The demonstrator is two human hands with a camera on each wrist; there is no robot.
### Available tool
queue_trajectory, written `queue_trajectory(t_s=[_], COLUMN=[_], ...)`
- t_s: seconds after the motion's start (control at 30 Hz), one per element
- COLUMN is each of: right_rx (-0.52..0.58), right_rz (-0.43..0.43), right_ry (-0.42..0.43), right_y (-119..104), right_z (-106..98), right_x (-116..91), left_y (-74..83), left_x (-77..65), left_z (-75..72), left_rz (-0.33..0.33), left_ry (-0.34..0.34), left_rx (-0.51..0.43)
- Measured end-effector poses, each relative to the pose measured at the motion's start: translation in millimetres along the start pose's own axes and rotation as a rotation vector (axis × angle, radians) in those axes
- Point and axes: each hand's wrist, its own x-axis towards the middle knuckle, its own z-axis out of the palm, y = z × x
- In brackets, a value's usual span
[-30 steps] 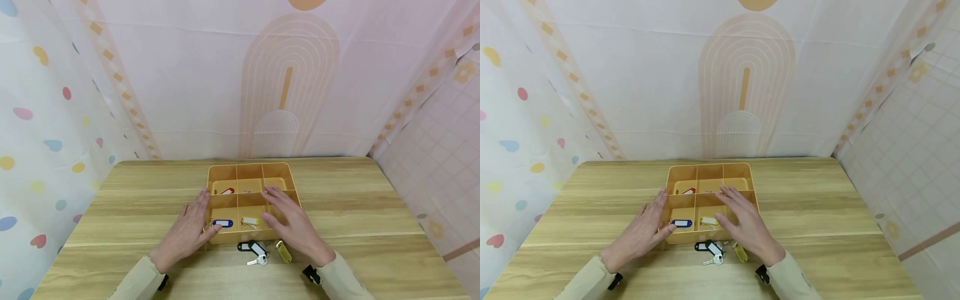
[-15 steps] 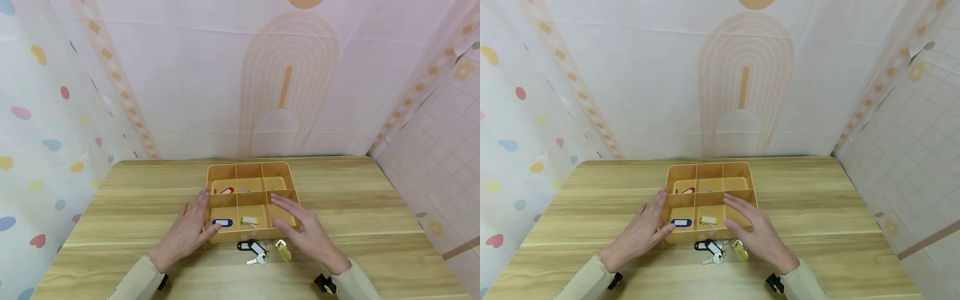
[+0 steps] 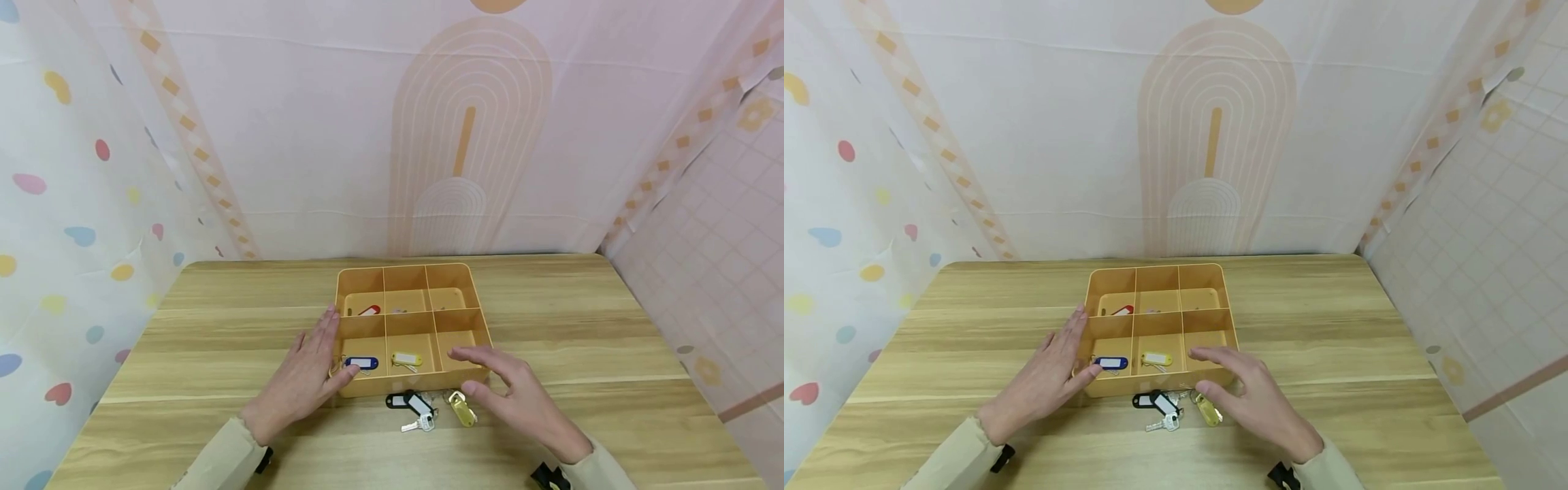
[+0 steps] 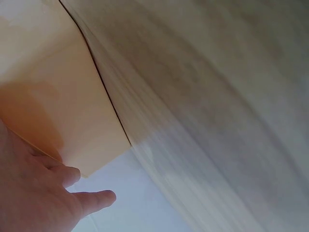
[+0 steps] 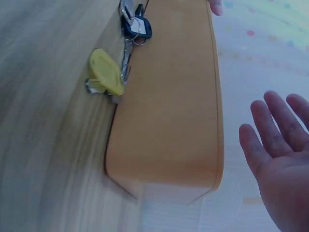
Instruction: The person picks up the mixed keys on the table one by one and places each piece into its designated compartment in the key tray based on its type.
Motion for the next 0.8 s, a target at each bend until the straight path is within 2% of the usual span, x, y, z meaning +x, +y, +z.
queue_trajectory(t_s=[0.27,0.47,0.63,0.8], right_rx=[0.041,0.066,0.024,-0.019], right_rz=[0.045,0.062,0.076,0.154], right_ry=[-0.134,-0.224,-0.294,-0.365], right_y=[3.9,9.0,13.8,17.0], right_z=[-6.4,-3.9,-0.1,1.1], right_x=[-12.6,-19.6,-23.9,-25.5], left_y=[-0.3,-0.7,-0.7,-0.9], left_x=[0.3,-0.1,-0.7,-0.3], left_z=[0.1,0.3,0.5,0.7], left_rz=[-0.004,-0.006,-0.001,0.005], left_ry=[-0.009,-0.01,-0.003,0.008], left_rx=[-0.006,-0.013,-0.011,-0.006])
